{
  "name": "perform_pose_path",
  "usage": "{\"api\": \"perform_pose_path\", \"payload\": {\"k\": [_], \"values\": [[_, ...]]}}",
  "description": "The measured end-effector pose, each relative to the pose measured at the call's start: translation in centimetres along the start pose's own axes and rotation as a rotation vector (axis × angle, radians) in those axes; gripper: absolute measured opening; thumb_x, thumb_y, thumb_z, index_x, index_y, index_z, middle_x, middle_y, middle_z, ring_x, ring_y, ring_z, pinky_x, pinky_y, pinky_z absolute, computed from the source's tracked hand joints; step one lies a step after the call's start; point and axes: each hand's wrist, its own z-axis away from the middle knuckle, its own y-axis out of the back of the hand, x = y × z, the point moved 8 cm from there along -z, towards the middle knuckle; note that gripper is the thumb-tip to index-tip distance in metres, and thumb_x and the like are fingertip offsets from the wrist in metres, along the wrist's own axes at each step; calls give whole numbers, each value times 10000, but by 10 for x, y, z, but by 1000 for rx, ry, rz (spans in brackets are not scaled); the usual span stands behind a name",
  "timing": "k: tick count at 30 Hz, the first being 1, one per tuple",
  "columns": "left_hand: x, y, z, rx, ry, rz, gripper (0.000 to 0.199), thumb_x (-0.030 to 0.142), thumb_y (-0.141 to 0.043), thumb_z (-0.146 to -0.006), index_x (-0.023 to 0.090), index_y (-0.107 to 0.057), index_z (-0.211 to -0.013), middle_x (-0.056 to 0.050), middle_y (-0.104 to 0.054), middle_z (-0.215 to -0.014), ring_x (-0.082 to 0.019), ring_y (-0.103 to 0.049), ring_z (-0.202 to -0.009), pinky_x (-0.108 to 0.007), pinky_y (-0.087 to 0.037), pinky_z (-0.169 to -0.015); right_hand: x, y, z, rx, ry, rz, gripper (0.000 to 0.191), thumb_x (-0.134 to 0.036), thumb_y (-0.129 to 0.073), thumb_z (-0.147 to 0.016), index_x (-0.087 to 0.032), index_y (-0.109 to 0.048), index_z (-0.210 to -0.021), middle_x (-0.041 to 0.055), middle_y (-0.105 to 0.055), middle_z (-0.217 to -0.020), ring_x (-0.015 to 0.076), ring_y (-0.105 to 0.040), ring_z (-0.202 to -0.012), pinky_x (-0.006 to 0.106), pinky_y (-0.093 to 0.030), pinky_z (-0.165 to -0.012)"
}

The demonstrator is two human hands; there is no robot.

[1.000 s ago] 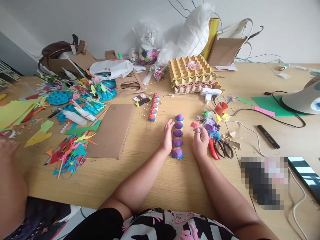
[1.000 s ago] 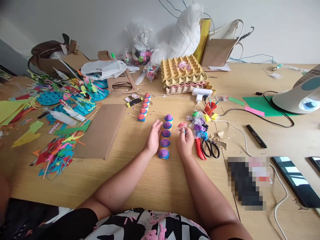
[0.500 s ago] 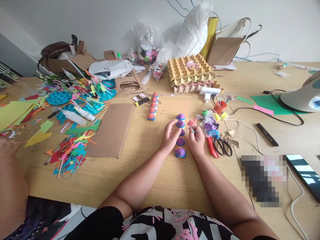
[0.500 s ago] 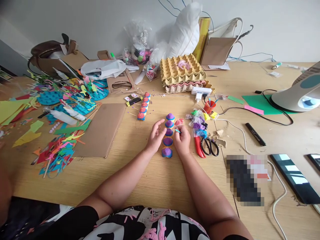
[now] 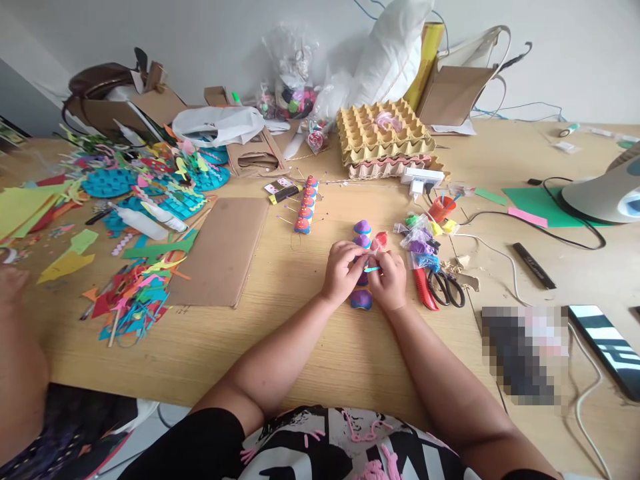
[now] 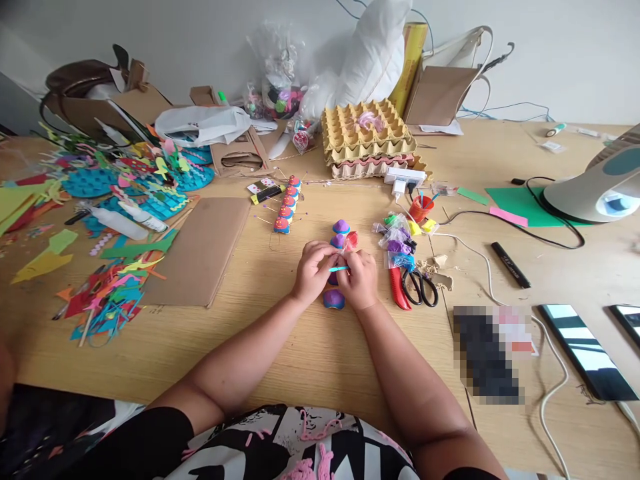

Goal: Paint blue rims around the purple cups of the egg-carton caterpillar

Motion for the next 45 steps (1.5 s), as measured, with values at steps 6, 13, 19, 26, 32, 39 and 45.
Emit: {"api": "perform_pose_path", "payload": {"k": [6,13,19,26,32,39,45], "values": [[10,3,1,26,-58,-65,103,235,-662,-1063,226,-742,-997,-34,-796,-939,-197,-685,-923,-367,-541,-897,-3,2,-1,14,53,27,228,-248,-547,-1022,-245,-578,-797,22,-622,-696,212,-530,-693,377,-378,-695],[11,4,4,53,-38,-137,206,313,-640,-1074,234,-705,-894,-28,-725,-808,-209,-631,-822,-373,-498,-811,-3,3,0,39,42,77,223,-246,-581,-990,-248,-575,-767,11,-599,-665,210,-505,-677,370,-345,-687],[12,3,5,73,-21,-90,171,283,-629,-1073,234,-682,-918,-37,-728,-870,-209,-655,-886,-369,-517,-846,-6,4,-1,69,63,94,227,-231,-601,-960,-253,-548,-740,4,-588,-646,206,-491,-652,365,-342,-672],[5,3,9,117,31,-93,158,267,-642,-1063,238,-653,-908,-31,-715,-888,-211,-655,-922,-361,-506,-870,-10,1,0,70,74,138,218,-208,-606,-938,-253,-569,-729,10,-600,-637,211,-515,-649,359,-365,-674],[-10,11,12,214,160,-79,223,368,-604,-1088,235,-642,-913,-36,-699,-872,-207,-664,-887,-360,-527,-858,-10,1,2,90,91,163,233,-185,-614,-938,-254,-558,-722,1,-595,-631,204,-520,-635,359,-386,-677],[-9,8,12,161,169,8,197,378,-582,-1099,246,-672,-985,-62,-775,-1019,-217,-729,-1027,-391,-557,-982,-12,9,1,146,127,118,219,-189,-615,-969,-246,-586,-760,-3,-617,-657,200,-548,-660,367,-377,-684],[-32,5,21,204,376,113,355,559,-545,-1091,231,-640,-992,-58,-759,-950,-190,-740,-896,-323,-588,-823,-6,2,3,80,46,-22,191,-285,-637,-1002,-241,-651,-816,-1,-619,-681,197,-553,-676,376,-397,-711]]}}
